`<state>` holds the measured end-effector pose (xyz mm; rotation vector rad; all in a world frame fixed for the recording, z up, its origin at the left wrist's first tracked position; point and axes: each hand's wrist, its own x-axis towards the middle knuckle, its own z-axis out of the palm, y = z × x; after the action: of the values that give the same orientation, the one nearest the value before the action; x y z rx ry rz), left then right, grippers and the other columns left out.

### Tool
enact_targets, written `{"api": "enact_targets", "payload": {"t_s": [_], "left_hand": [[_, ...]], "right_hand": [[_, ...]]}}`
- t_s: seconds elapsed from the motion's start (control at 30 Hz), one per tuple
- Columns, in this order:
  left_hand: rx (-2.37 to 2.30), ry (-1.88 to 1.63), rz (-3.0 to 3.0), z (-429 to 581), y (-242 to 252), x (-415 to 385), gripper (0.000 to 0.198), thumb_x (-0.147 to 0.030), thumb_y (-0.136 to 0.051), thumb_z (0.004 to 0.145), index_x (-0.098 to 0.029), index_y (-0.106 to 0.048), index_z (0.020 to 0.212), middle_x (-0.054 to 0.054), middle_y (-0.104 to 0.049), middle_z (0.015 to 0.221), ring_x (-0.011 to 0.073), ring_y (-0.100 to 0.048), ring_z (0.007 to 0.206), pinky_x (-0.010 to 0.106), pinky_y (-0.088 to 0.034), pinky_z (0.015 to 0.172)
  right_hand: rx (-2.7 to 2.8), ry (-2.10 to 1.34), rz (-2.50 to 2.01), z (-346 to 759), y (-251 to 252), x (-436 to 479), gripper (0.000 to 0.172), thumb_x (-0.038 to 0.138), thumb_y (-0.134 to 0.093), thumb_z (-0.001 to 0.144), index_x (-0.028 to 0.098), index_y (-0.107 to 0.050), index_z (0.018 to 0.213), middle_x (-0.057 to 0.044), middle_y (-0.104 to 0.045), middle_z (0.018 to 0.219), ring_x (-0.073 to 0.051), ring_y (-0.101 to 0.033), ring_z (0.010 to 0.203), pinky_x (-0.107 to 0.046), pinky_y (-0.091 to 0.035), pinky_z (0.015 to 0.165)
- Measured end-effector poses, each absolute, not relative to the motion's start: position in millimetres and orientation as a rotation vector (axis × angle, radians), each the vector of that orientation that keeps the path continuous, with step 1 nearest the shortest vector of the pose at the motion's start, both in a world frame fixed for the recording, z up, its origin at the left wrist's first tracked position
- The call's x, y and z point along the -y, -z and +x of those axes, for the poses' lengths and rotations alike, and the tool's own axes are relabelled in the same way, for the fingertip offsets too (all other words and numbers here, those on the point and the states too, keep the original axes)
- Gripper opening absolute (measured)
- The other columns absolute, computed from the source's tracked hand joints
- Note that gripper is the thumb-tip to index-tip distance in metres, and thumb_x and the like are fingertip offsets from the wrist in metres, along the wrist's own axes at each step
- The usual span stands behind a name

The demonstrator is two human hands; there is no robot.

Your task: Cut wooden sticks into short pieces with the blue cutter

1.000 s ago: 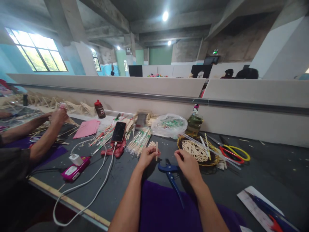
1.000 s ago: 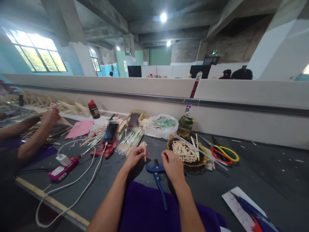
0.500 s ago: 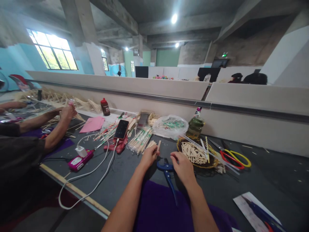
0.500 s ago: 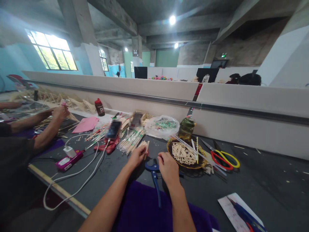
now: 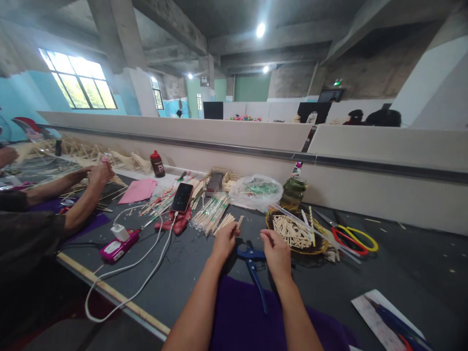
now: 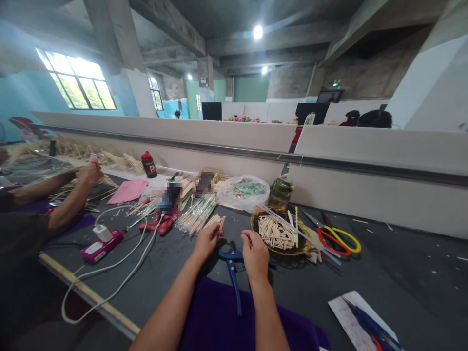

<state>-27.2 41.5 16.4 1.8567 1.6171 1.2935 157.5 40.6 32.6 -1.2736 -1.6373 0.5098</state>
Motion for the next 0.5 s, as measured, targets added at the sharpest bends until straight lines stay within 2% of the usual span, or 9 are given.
{"api": "enact_targets", "payload": {"t_s": [0.2,0.37,0.5], "left_hand": [[-1.633,-1.354,1.856,-31.7,-17.0,-38.1,0.017,-0.016,-0.045,0.084,-0.021,-0.06,0.091,0.001,-0.065,0.08,0.0145,-0.059,0.075,0.022,-0.04,0.07],[-1.633,-1.309,1.95,-35.3,-14.8,-32.8,0.019,-0.017,-0.044,0.086,-0.021,-0.062,0.092,0.002,-0.066,0.084,0.0155,-0.06,0.079,0.023,-0.041,0.073],[-1.689,-1.41,1.863,-28.0,-25.0,-35.9,0.02,-0.019,-0.045,0.086,-0.022,-0.063,0.094,0.002,-0.067,0.085,0.0157,-0.06,0.079,0.023,-0.042,0.073]], "right_hand": [[1.624,-0.487,-1.231,142.6,-31.9,-30.4,0.026,0.037,-0.047,0.089,0.021,-0.066,0.092,-0.005,-0.069,0.091,-0.017,-0.062,0.078,-0.027,-0.046,0.073],[1.797,-0.412,-1.199,149.9,-36.0,-28.7,0.024,0.033,-0.045,0.091,0.021,-0.066,0.093,-0.004,-0.068,0.092,-0.018,-0.063,0.085,-0.028,-0.045,0.078],[1.885,-0.347,-1.169,161.6,-45.5,-35.7,0.024,0.031,-0.043,0.091,0.021,-0.065,0.094,-0.004,-0.068,0.093,-0.018,-0.063,0.087,-0.03,-0.044,0.081]]}}
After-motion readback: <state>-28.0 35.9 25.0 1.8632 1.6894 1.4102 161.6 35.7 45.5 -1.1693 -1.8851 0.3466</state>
